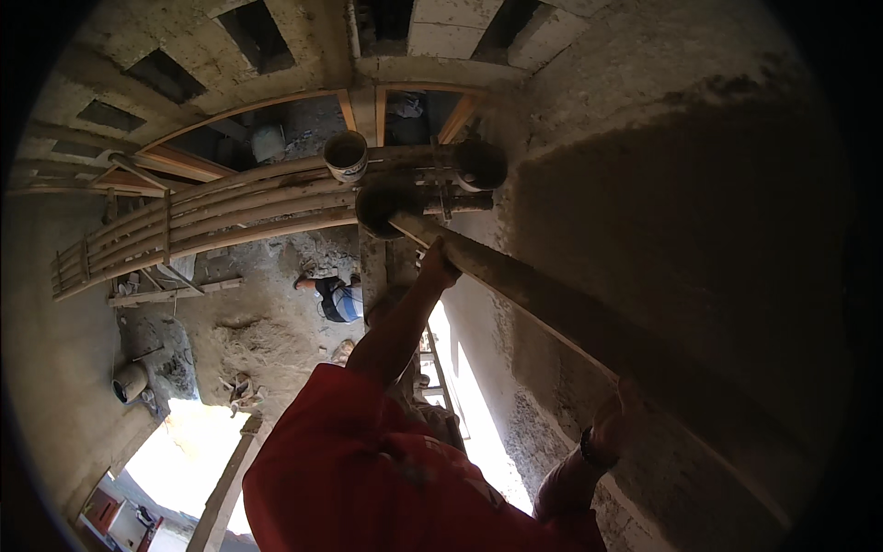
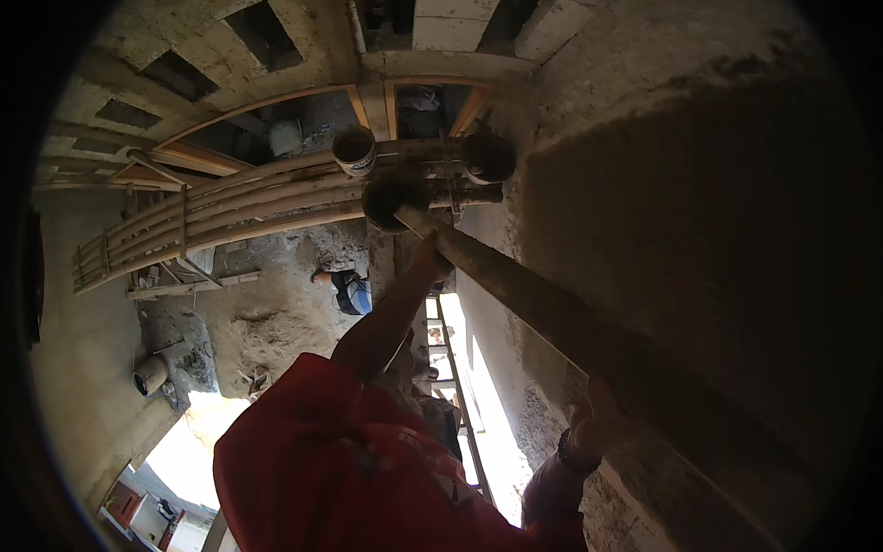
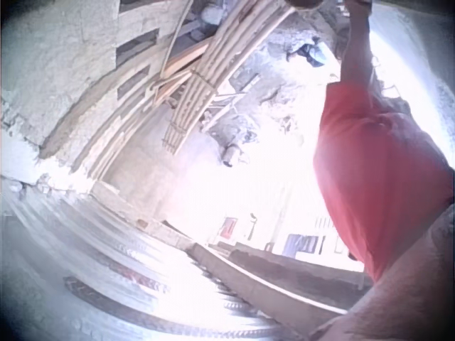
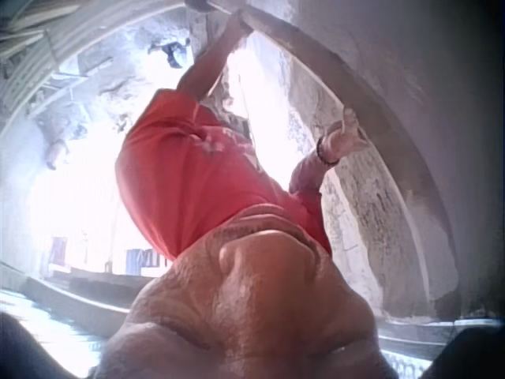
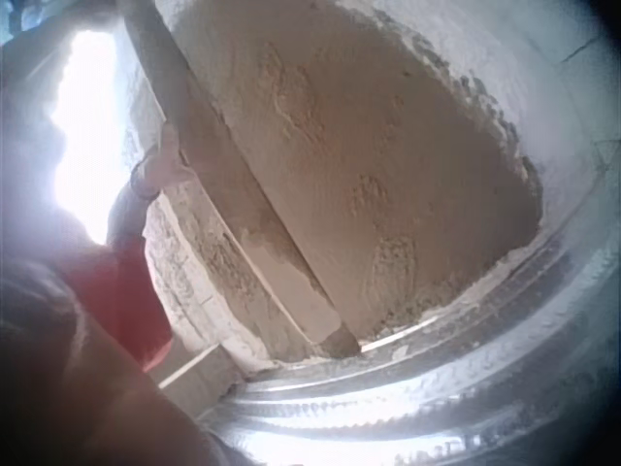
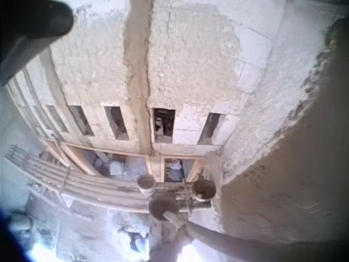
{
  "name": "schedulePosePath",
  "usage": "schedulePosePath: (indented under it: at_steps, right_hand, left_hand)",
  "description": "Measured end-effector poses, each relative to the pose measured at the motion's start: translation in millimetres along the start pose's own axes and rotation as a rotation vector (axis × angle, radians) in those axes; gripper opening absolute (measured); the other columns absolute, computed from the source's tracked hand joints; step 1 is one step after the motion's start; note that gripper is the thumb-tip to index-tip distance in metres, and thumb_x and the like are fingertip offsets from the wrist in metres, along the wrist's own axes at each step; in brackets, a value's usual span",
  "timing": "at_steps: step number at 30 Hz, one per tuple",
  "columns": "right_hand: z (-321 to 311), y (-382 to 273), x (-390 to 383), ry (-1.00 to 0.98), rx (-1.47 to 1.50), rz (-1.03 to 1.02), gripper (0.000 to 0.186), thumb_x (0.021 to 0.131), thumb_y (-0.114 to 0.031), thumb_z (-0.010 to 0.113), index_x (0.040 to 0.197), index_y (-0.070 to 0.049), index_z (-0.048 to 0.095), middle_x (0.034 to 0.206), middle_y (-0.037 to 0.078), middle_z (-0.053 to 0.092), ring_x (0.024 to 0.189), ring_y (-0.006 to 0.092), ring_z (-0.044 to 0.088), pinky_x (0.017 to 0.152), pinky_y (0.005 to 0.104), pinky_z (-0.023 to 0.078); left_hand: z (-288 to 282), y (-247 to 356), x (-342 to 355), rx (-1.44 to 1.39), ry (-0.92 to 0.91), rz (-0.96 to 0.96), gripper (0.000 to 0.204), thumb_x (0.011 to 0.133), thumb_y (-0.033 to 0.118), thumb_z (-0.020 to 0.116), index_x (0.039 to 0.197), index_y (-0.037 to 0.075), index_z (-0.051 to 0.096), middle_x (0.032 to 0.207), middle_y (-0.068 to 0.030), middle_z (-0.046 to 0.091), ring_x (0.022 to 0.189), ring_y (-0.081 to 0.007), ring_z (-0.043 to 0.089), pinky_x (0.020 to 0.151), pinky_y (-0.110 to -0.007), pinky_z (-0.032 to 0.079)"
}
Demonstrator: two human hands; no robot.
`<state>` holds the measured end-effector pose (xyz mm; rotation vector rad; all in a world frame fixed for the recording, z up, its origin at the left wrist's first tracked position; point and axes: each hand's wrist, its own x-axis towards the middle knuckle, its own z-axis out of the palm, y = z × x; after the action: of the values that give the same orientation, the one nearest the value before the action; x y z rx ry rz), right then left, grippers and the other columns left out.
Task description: The person applies plaster to a circular opening in the ceiling using a trowel and then smooths the surrounding ceiling surface using a long wooden board.
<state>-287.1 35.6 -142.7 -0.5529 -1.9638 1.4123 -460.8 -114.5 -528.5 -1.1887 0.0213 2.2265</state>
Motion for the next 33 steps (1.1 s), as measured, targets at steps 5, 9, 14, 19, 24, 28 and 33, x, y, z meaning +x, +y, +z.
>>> schedulePosePath:
  at_steps: [5,9,14,19,24,28,33]
  right_hand:
    - [-85.4,-39.4,-30.6,0.137,0.148,-0.054,0.051,0.077,0.002,0.061,0.127,-0.001,0.047,0.130,0.010,0.050,0.121,0.0222,0.046,0.104,0.0388,0.036]
    - [-119.0,-34.6,-64.6,0.263,0.274,-0.028,0.066,0.082,-0.016,0.064,0.136,0.004,0.032,0.131,0.018,0.046,0.122,0.0299,0.044,0.105,0.0415,0.037]
    - [-153.6,-5.1,-120.1,0.428,-0.867,0.315,0.052,0.080,-0.008,0.066,0.128,-0.002,0.047,0.128,0.012,0.052,0.117,0.0228,0.050,0.099,0.0344,0.041]
    - [-172.0,47.3,-168.3,0.366,-1.081,0.599,0.035,0.081,-0.021,0.069,0.111,-0.005,0.060,0.108,0.009,0.062,0.098,0.0245,0.058,0.087,0.0350,0.046]
    - [-161.7,92.4,-192.7,0.578,-0.700,0.767,0.029,0.080,-0.020,0.071,0.102,-0.004,0.061,0.094,0.009,0.063,0.087,0.0233,0.059,0.078,0.0359,0.047]
    - [-160.1,126.9,-233.2,0.398,-0.953,0.752,0.031,0.080,-0.017,0.071,0.106,-0.004,0.059,0.102,0.012,0.062,0.097,0.0275,0.058,0.086,0.0370,0.045]
    - [-169.9,150.2,-258.9,0.420,-0.850,0.747,0.032,0.082,-0.018,0.069,0.109,-0.004,0.059,0.109,0.012,0.062,0.102,0.0259,0.058,0.090,0.0355,0.043]
  left_hand:
    - [-12.7,-44.6,-26.4,0.276,-0.255,-0.052,0.047,0.096,0.033,0.044,0.130,0.001,0.039,0.129,-0.0196,0.045,0.120,-0.0293,0.045,0.102,-0.047,0.036]
    - [-8.8,-62.9,-45.8,0.444,-0.217,0.002,0.042,0.098,0.028,0.041,0.128,-0.001,0.040,0.127,-0.0195,0.047,0.118,-0.0305,0.047,0.102,-0.046,0.036]
    - [53.2,-91.8,-116.5,1.164,-0.282,0.164,0.042,0.097,0.030,0.044,0.126,0.000,0.041,0.124,-0.0184,0.049,0.114,-0.0321,0.050,0.096,-0.050,0.041]
    - [48.8,-76.2,-76.9,0.745,-0.288,-0.091,0.036,0.095,0.028,0.047,0.121,0.003,0.044,0.117,-0.0147,0.051,0.105,-0.0315,0.053,0.088,-0.051,0.047]
    - [54.4,-82.7,-57.8,0.969,-0.256,-0.036,0.034,0.094,0.023,0.050,0.122,0.004,0.046,0.112,-0.0132,0.055,0.105,-0.0290,0.055,0.087,-0.047,0.049]
    - [55.0,-96.5,-53.1,1.169,-0.308,0.027,0.031,0.092,0.018,0.051,0.119,0.004,0.049,0.111,-0.0129,0.057,0.100,-0.0280,0.059,0.081,-0.044,0.054]
    - [35.7,-133.2,-30.8,1.248,-0.211,-0.025,0.032,0.086,0.018,0.063,0.113,0.008,0.049,0.097,-0.0084,0.060,0.084,-0.0238,0.064,0.063,-0.039,0.057]
